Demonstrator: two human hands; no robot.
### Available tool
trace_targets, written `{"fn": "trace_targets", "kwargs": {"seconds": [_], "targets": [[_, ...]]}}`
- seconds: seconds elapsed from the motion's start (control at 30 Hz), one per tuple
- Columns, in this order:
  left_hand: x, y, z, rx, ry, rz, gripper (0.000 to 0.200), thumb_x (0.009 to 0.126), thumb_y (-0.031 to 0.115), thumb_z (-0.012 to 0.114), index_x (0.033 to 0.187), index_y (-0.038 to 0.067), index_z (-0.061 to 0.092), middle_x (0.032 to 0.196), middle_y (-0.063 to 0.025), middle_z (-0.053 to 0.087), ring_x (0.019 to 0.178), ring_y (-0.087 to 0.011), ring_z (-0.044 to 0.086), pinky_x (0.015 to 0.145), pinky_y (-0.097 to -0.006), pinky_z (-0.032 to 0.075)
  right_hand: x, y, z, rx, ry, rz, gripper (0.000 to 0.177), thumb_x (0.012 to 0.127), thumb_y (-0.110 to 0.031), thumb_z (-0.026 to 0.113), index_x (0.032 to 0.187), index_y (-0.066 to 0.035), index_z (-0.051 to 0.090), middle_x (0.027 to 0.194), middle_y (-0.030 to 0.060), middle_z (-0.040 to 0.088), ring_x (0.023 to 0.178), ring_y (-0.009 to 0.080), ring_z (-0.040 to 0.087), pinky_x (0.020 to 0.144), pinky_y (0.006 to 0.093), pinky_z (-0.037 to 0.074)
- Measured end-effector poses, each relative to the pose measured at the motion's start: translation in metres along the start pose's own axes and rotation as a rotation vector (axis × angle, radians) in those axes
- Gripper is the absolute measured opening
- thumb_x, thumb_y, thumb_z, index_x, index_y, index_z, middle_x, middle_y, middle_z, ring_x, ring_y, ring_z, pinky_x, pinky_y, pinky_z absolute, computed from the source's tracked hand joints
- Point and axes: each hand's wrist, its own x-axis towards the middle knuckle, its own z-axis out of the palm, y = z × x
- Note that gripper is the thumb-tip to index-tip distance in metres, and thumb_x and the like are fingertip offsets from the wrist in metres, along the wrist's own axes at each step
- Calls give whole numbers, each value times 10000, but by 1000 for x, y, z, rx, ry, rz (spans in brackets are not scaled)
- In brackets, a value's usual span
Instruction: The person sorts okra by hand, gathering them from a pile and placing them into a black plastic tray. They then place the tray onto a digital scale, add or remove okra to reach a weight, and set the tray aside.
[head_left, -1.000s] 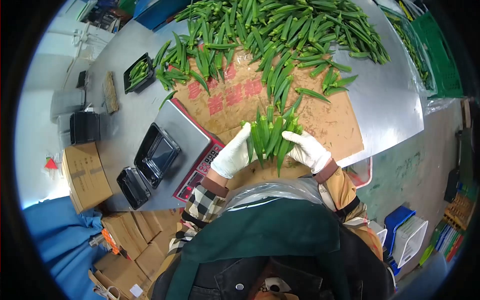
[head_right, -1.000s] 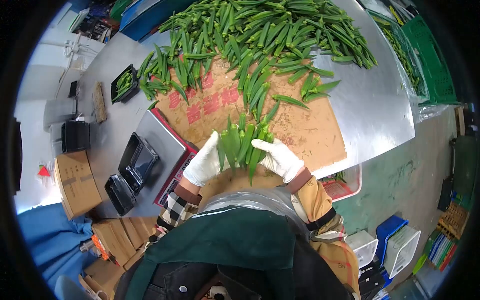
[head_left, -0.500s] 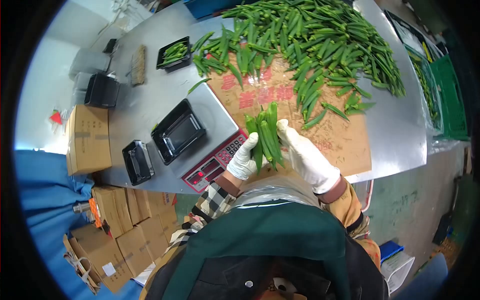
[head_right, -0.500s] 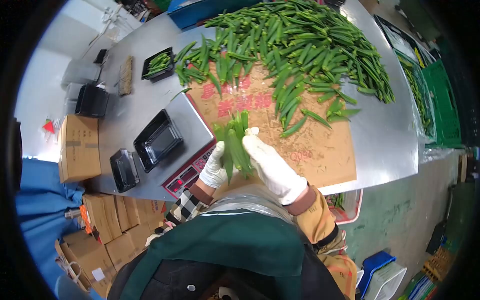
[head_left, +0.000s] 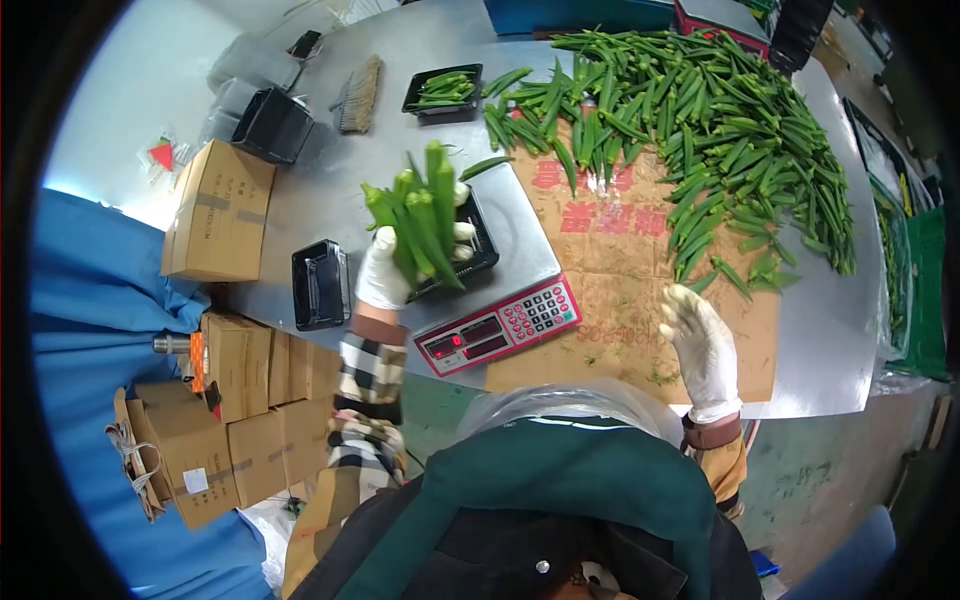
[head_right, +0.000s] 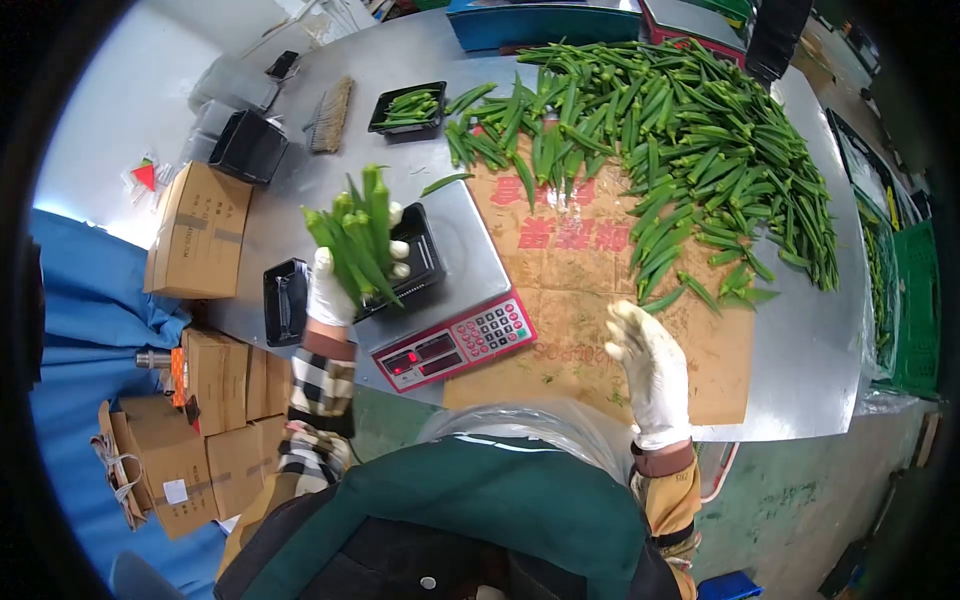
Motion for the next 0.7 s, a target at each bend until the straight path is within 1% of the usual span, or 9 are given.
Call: {"fn": "trace_targets", "kwargs": {"seconds": [0.1, 0.13, 0.23, 0.33, 0.4, 0.57, 0.6, 0.63, 0.7], "targets": [[-4, 47, -33, 397, 71, -157, 932, 774, 375, 805, 1501, 13, 347, 1460, -220, 480, 1092, -314, 662, 917, -425, 556, -4, 20, -21, 38, 91, 95, 449, 1017, -323, 565, 1323, 6, 583, 1310, 132, 631, 1154, 234, 612, 917, 360, 504], [-2, 49, -51, 594, 108, -322, 975, 748, 340, 842, 1514, 7, 337, 1446, -202, 501, 1237, -321, 591, 1034, -418, 488, -2, 27, -23, 54, 100, 121, 435, 1018, -315, 563, 1314, 2, 589, 1297, 128, 637, 1136, 228, 617, 907, 356, 505], [-4, 25, -63, 1464, 16, -234, 935, 758, 329, 849, 1481, -34, 381, 1445, -163, 509, 1365, -273, 460, 1152, -339, 332, 6, 44, -27, 62, 106, 187, 376, 1020, -291, 557, 1267, -16, 627, 1234, 105, 670, 1070, 207, 638, 875, 345, 511], [-10, 23, -62, 1158, 236, -184, 751, 850, 248, 784, 1464, 2, 428, 1394, -153, 563, 1330, -249, 503, 1126, -365, 377, 14, 57, -38, -101, 123, 204, 395, 1028, -323, 538, 1277, -26, 614, 1254, 104, 657, 1098, 206, 616, 888, 333, 496], [-20, 33, -59, 1052, 438, 11, 559, 928, 149, 713, 1425, 24, 490, 1297, -108, 628, 1212, -212, 586, 1074, -336, 431, 20, 77, -64, -302, 183, 165, 336, 1028, -300, 560, 1220, -46, 665, 1132, 55, 704, 971, 143, 647, 774, 276, 512], [-74, 56, -119, 896, 771, 168, 413, 954, 91, 671, 1336, -30, 569, 1231, -101, 669, 1113, -170, 628, 1005, -297, 482, 31, 152, -154, -726, 261, -16, 158, 989, -182, 636, 1069, -85, 732, 905, -24, 697, 724, 44, 590, 591, 200, 457], [-84, 61, -112, 913, 897, 102, 396, 964, 127, 665, 1322, -23, 587, 1217, -101, 677, 1087, -151, 637, 970, -280, 491, 31, 159, -161, -766, 256, -57, 136, 983, -161, 643, 1046, -86, 737, 873, -31, 691, 692, 38, 578, 572, 196, 448], [-93, 63, -108, 859, 955, 73, 384, 971, 152, 659, 1311, -16, 597, 1186, -101, 689, 1042, -139, 650, 929, -268, 503, 29, 147, -148, -656, 333, 95, 100, 958, -45, 643, 993, -30, 735, 906, 0, 708, 777, 64, 599, 685, 200, 482], [-110, 57, -108, 754, 1026, 21, 371, 981, 188, 649, 1295, -5, 611, 1132, -99, 709, 965, -123, 668, 862, -251, 518, 34, 142, -140, -699, 349, 122, 92, 958, -48, 645, 981, -28, 731, 875, -11, 699, 737, 63, 583, 658, 209, 479]]}}
